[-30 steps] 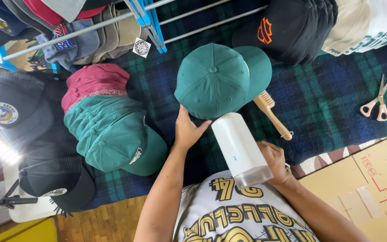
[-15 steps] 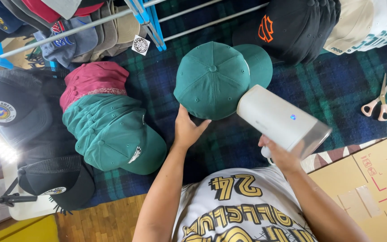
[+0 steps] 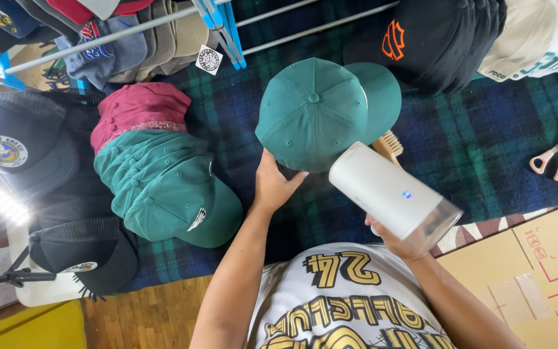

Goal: The person is cleaning and reshaping a baseball cap using a brush and a hair dryer to apply heat.

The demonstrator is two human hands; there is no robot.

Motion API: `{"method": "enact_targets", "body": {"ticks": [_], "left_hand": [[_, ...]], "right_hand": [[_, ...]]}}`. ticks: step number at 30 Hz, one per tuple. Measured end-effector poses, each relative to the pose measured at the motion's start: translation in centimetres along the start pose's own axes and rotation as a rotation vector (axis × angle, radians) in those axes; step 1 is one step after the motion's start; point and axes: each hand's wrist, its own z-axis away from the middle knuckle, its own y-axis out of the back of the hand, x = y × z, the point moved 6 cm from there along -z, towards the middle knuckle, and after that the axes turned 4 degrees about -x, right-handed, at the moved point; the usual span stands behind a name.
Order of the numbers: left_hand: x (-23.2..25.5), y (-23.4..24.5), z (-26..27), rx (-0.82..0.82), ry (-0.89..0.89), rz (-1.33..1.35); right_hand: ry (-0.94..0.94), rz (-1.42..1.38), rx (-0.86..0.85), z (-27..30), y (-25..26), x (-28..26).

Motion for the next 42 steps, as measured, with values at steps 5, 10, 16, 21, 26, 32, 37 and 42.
{"method": "enact_targets", "body": {"ticks": [5,10,16,21,26,32,37,42], "left_hand": [[0.5,0.3,0.0,-0.021,0.03,0.011],[0.6,0.4,0.0,-0.057,0.084,0.048],[0.8,0.7,0.0,-0.063,0.089,0.073],[0.5,0.6,0.1,-0.059,0.028,0.071],[-0.3,0.4,0.2,0.019,-0.116,0.098],[-1.0,0.0,0.3,0.015,-0.134,0.059],[-1.0,-0.2,0.3,0.033,-0.176,0.034],[-0.6,0.1,0.3,0.011,-0.146,0.109]], "right_hand": [[-0.054,0.067,-0.043,-1.8,-2.0,-4.3],[-0.097,0.136,-0.095,-3.0,-2.6,-8.2],[-0.159,0.235,-0.172,-4.4,-1.5,-12.1],[-0.225,0.339,-0.238,-5.1,1.5,-14.7],[-0.412,0.538,-0.311,-7.9,2.2,-18.8],[-0.664,1.012,-0.595,-13.5,0.4,-23.7],[-0.738,1.043,-0.687,-16.4,-2.5,-27.1],[-0.67,1.155,-0.791,-17.7,-2.5,-27.1]]}}
